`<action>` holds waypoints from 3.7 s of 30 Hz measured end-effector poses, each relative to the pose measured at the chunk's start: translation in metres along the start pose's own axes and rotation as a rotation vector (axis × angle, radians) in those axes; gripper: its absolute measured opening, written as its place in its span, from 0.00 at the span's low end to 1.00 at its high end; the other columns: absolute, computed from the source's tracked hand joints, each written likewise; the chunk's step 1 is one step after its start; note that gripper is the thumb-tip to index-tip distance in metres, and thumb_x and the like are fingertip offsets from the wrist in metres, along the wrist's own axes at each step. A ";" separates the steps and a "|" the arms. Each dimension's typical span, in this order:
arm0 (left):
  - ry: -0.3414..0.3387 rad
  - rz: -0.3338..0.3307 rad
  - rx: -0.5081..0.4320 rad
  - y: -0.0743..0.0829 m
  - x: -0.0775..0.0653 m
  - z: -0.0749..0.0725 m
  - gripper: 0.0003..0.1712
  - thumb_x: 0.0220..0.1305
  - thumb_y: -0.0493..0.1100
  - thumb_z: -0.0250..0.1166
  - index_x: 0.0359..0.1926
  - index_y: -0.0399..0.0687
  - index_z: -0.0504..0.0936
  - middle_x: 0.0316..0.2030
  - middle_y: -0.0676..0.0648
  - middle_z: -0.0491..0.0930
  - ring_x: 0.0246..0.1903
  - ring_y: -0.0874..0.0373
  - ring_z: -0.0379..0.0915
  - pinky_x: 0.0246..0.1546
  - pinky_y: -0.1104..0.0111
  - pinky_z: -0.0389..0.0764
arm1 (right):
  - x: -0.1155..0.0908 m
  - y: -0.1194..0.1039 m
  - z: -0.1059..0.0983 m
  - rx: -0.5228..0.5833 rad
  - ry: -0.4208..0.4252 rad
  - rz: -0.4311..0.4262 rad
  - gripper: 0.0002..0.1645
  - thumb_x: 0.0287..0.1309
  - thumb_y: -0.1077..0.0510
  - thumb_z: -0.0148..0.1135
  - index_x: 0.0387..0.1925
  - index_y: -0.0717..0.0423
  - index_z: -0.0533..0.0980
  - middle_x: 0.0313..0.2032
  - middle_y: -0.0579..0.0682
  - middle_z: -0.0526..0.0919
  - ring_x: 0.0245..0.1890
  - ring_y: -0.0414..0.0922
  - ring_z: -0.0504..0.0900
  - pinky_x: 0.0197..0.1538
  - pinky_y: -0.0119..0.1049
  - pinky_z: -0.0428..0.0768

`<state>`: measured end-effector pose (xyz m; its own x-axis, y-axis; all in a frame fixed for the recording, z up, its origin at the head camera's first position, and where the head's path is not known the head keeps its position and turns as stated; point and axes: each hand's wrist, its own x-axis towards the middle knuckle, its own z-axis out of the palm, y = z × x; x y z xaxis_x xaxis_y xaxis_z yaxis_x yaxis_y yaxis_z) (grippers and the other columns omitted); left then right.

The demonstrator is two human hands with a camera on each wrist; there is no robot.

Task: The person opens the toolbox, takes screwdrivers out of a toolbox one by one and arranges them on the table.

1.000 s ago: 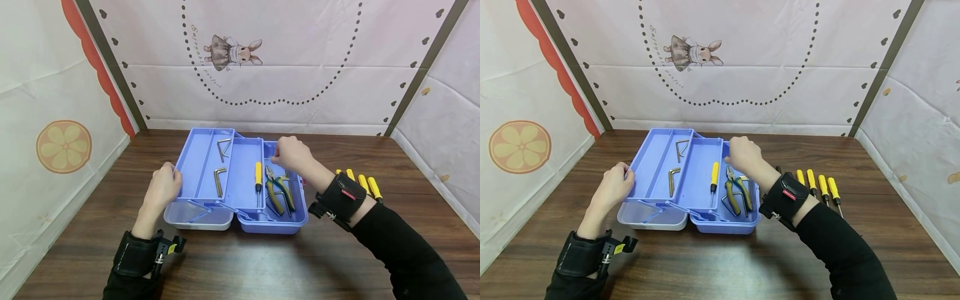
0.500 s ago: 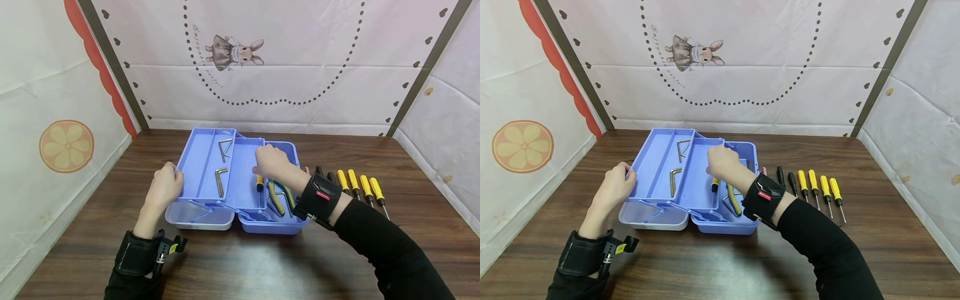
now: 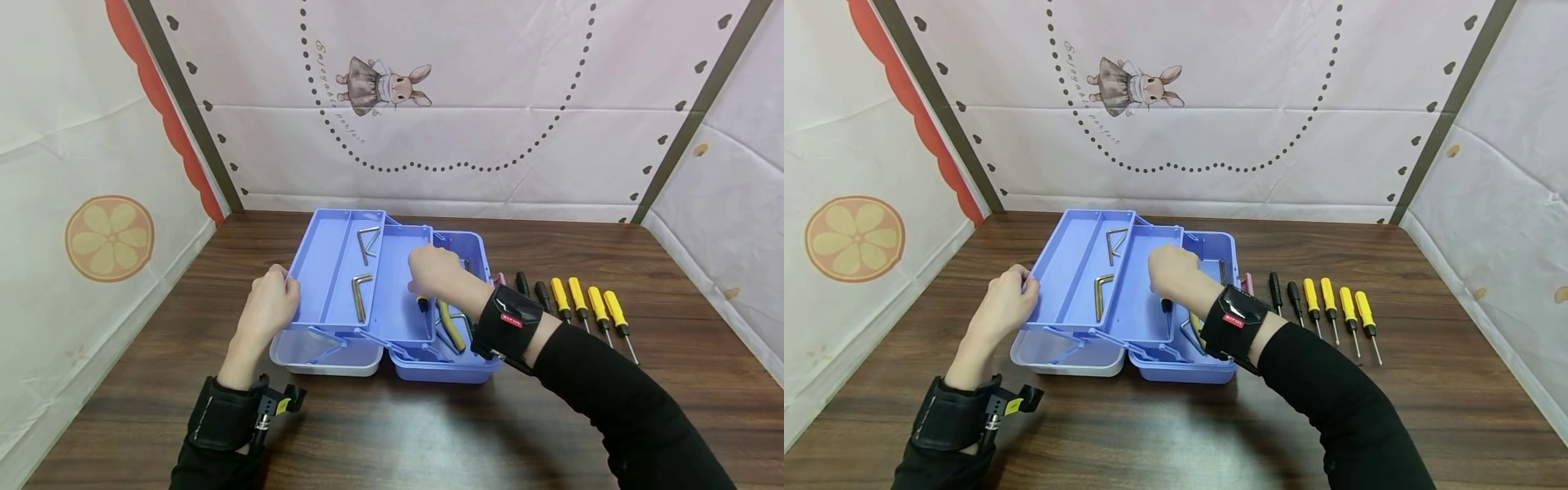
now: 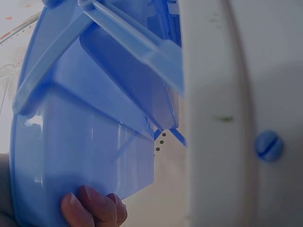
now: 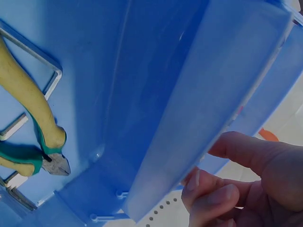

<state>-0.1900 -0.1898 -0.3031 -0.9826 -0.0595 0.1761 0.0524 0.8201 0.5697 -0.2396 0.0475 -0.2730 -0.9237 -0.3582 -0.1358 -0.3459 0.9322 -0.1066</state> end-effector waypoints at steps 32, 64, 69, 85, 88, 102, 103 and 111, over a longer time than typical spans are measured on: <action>0.007 0.011 -0.005 0.002 -0.001 -0.002 0.15 0.61 0.36 0.41 0.34 0.24 0.67 0.26 0.31 0.72 0.22 0.48 0.70 0.17 0.64 0.72 | 0.007 -0.001 -0.007 0.306 0.106 0.066 0.14 0.53 0.54 0.59 0.29 0.62 0.72 0.22 0.53 0.75 0.14 0.41 0.77 0.15 0.25 0.70; 0.002 0.004 0.015 0.001 0.000 -0.001 0.15 0.61 0.36 0.41 0.35 0.23 0.67 0.25 0.32 0.72 0.21 0.48 0.70 0.16 0.65 0.70 | -0.031 0.131 -0.025 0.375 0.206 0.237 0.16 0.52 0.55 0.58 0.21 0.65 0.77 0.11 0.49 0.76 0.11 0.40 0.74 0.20 0.30 0.70; 0.005 0.002 0.018 0.001 0.000 -0.001 0.15 0.61 0.36 0.41 0.35 0.24 0.67 0.26 0.32 0.72 0.21 0.48 0.70 0.16 0.66 0.69 | -0.028 0.146 -0.005 0.377 0.151 0.301 0.17 0.52 0.55 0.59 0.20 0.66 0.77 0.12 0.53 0.77 0.11 0.40 0.75 0.21 0.33 0.73; 0.003 0.002 0.010 -0.001 -0.001 0.000 0.15 0.61 0.36 0.41 0.36 0.24 0.67 0.26 0.33 0.72 0.21 0.49 0.70 0.16 0.65 0.70 | -0.008 0.162 0.052 0.321 0.042 0.385 0.13 0.51 0.60 0.56 0.27 0.71 0.73 0.14 0.57 0.77 0.14 0.46 0.79 0.20 0.34 0.75; 0.002 0.002 0.010 -0.001 -0.001 -0.001 0.15 0.61 0.36 0.41 0.36 0.24 0.67 0.25 0.33 0.72 0.21 0.49 0.70 0.17 0.65 0.71 | -0.007 0.160 0.055 0.326 0.007 0.384 0.11 0.52 0.64 0.53 0.27 0.73 0.73 0.14 0.59 0.77 0.13 0.46 0.79 0.16 0.31 0.74; -0.010 -0.003 0.012 0.002 -0.001 -0.003 0.15 0.62 0.36 0.41 0.36 0.23 0.67 0.26 0.33 0.72 0.22 0.48 0.70 0.18 0.63 0.71 | 0.007 0.159 0.064 0.338 -0.073 0.478 0.08 0.51 0.73 0.47 0.29 0.75 0.73 0.19 0.64 0.76 0.12 0.47 0.78 0.17 0.33 0.76; -0.011 -0.004 0.013 0.003 -0.001 -0.003 0.15 0.62 0.36 0.41 0.36 0.23 0.67 0.26 0.33 0.72 0.22 0.48 0.70 0.18 0.63 0.71 | 0.008 0.159 0.064 0.347 -0.079 0.494 0.08 0.51 0.73 0.47 0.31 0.74 0.73 0.20 0.65 0.76 0.12 0.47 0.78 0.17 0.33 0.76; -0.013 -0.006 0.017 0.003 -0.001 -0.004 0.15 0.62 0.36 0.41 0.36 0.23 0.67 0.27 0.31 0.72 0.23 0.47 0.71 0.19 0.62 0.72 | 0.009 0.161 0.064 0.363 -0.099 0.502 0.08 0.52 0.74 0.46 0.30 0.75 0.73 0.21 0.65 0.76 0.13 0.48 0.79 0.18 0.34 0.77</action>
<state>-0.1886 -0.1895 -0.2988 -0.9852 -0.0574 0.1617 0.0431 0.8295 0.5569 -0.2929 0.1911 -0.3539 -0.9332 0.0994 -0.3452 0.2204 0.9174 -0.3315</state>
